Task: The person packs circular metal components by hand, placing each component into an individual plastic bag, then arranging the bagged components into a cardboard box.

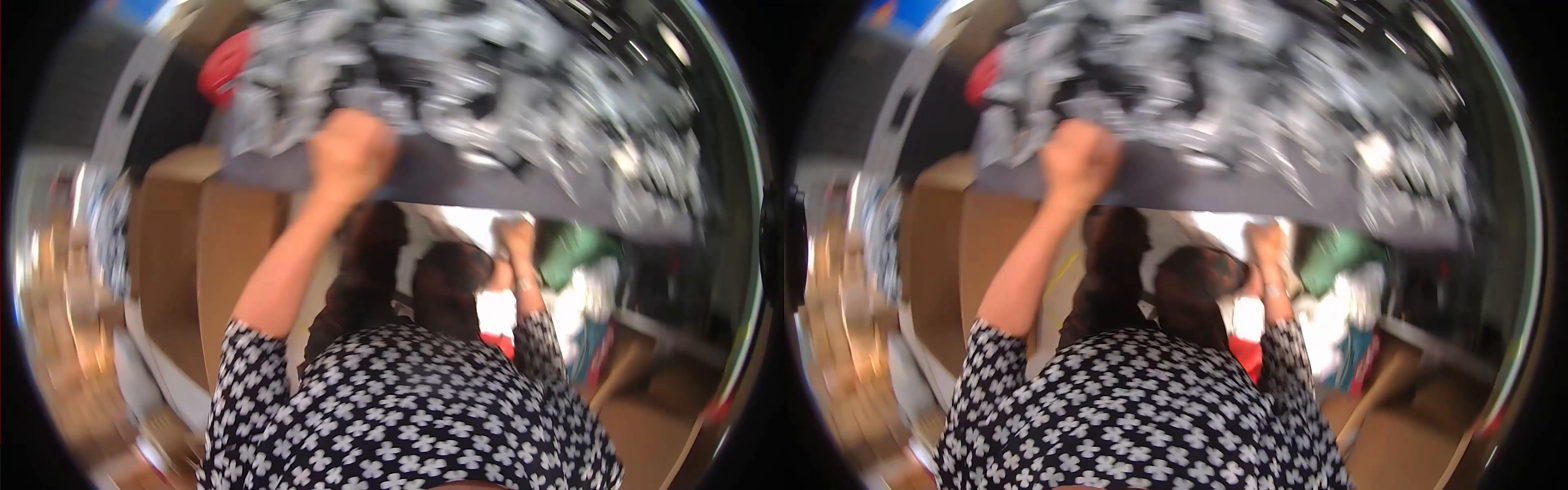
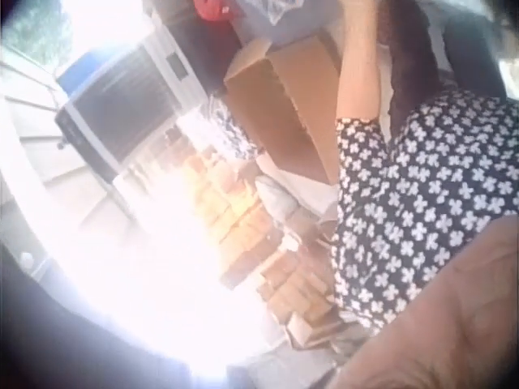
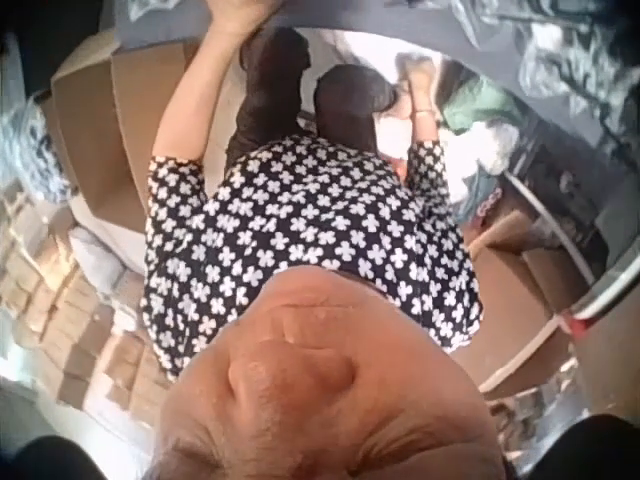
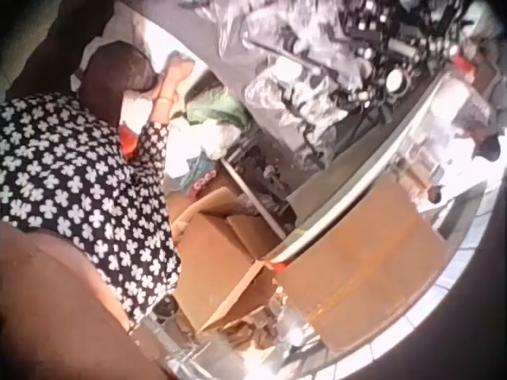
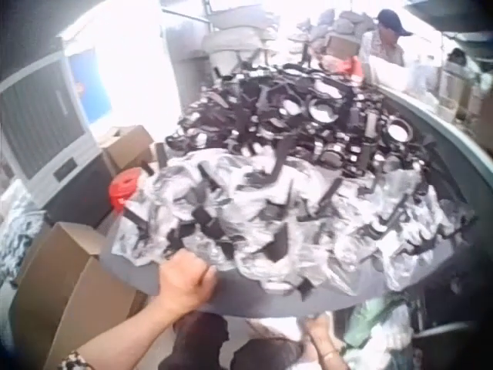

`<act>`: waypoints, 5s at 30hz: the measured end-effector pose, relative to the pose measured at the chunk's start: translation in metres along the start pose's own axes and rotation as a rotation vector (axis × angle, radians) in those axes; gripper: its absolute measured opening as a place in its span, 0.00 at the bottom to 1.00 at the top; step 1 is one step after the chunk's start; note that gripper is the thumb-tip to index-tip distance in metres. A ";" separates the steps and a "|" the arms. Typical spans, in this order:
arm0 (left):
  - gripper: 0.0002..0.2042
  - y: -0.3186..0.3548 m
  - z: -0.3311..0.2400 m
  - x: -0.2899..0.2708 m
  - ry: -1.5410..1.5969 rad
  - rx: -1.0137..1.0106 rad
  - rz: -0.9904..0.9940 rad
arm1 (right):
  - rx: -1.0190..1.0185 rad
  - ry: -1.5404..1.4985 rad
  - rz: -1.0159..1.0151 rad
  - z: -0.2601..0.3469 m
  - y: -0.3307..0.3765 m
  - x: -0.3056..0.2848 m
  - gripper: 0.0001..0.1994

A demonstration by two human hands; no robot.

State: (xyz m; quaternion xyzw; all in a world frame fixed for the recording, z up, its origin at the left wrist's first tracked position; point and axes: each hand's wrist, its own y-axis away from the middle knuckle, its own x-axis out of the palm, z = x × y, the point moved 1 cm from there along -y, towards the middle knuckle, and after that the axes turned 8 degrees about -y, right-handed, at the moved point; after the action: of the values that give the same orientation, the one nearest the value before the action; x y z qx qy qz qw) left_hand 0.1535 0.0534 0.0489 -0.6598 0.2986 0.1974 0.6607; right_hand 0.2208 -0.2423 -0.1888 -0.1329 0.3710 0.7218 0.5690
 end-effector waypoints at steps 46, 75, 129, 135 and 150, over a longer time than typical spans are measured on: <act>0.20 0.146 0.060 -0.079 0.489 -0.987 0.535 | -1.150 0.138 0.239 0.199 0.246 0.061 0.15; 0.08 0.270 0.148 -0.220 0.136 -1.137 0.261 | -1.365 0.169 0.641 0.269 0.244 0.217 0.10; 0.30 0.055 0.130 -0.100 -0.053 -0.388 -0.198 | -1.458 0.484 0.628 0.472 0.119 0.097 0.09; 0.33 0.063 0.132 -0.098 -0.044 -0.415 -0.219 | -1.578 0.549 0.404 0.503 0.113 0.081 0.08; 0.23 0.059 0.140 -0.105 -0.009 -0.471 -0.092 | -1.148 0.368 0.444 0.459 0.142 0.055 0.08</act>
State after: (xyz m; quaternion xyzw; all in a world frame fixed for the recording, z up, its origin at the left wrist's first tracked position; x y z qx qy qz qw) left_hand 0.0556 0.2089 0.0659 -0.8077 0.2110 0.2343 0.4982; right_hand 0.1786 0.1022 0.1484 -0.4582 0.0357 0.8715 0.1713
